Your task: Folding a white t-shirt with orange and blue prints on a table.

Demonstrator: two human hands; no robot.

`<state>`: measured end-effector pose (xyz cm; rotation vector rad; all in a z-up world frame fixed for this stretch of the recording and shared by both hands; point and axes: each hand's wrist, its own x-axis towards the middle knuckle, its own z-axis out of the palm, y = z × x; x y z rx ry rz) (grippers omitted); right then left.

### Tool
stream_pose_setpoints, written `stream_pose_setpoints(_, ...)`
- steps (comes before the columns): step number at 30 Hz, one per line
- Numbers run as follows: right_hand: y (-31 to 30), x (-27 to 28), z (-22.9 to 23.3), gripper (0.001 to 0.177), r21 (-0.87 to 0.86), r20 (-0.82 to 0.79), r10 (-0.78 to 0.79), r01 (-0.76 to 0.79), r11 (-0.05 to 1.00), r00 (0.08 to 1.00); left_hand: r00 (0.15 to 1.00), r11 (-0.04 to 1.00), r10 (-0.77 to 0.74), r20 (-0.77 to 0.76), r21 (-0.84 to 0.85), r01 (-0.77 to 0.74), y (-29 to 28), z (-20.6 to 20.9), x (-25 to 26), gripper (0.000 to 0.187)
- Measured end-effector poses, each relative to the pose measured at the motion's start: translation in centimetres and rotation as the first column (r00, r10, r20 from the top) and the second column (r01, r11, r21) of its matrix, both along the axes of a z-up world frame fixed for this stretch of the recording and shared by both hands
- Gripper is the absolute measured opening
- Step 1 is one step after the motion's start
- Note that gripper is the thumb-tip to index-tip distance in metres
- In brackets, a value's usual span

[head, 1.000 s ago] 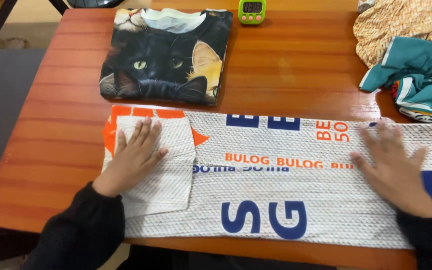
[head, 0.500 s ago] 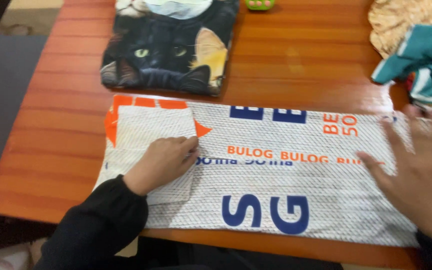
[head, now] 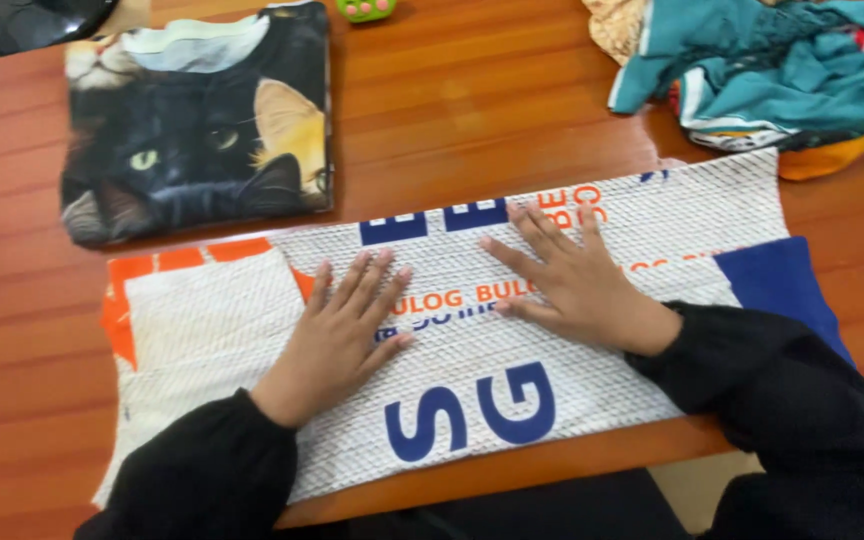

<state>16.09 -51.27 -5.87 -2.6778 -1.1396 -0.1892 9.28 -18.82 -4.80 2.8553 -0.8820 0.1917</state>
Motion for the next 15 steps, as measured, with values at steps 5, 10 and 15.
stream_pose_setpoints(5, -1.0, 0.8, -1.0, 0.071, -0.033, 0.024, -0.01, 0.011, 0.999, 1.0, 1.0, 0.999, 0.011, 0.009, 0.037, -0.012, -0.2, -0.4, 0.0, 0.072)
stream_pose_setpoints(10, -2.9, 1.2, -0.5, 0.071, 0.011, 0.017, -0.069, 0.069, 0.998, 0.997, 0.994, 0.993, 0.099, 0.043, -0.066, -0.096, -0.1, 0.6, -1.2, 0.075)
stream_pose_setpoints(15, -7.6, 1.6, -0.9, 0.068, -0.125, 0.042, -0.222, 0.226, 0.966, 0.974, 0.972, 0.987, 0.141, -0.186, 0.105, -0.123, 1.4, 5.3, -2.5, 0.073)
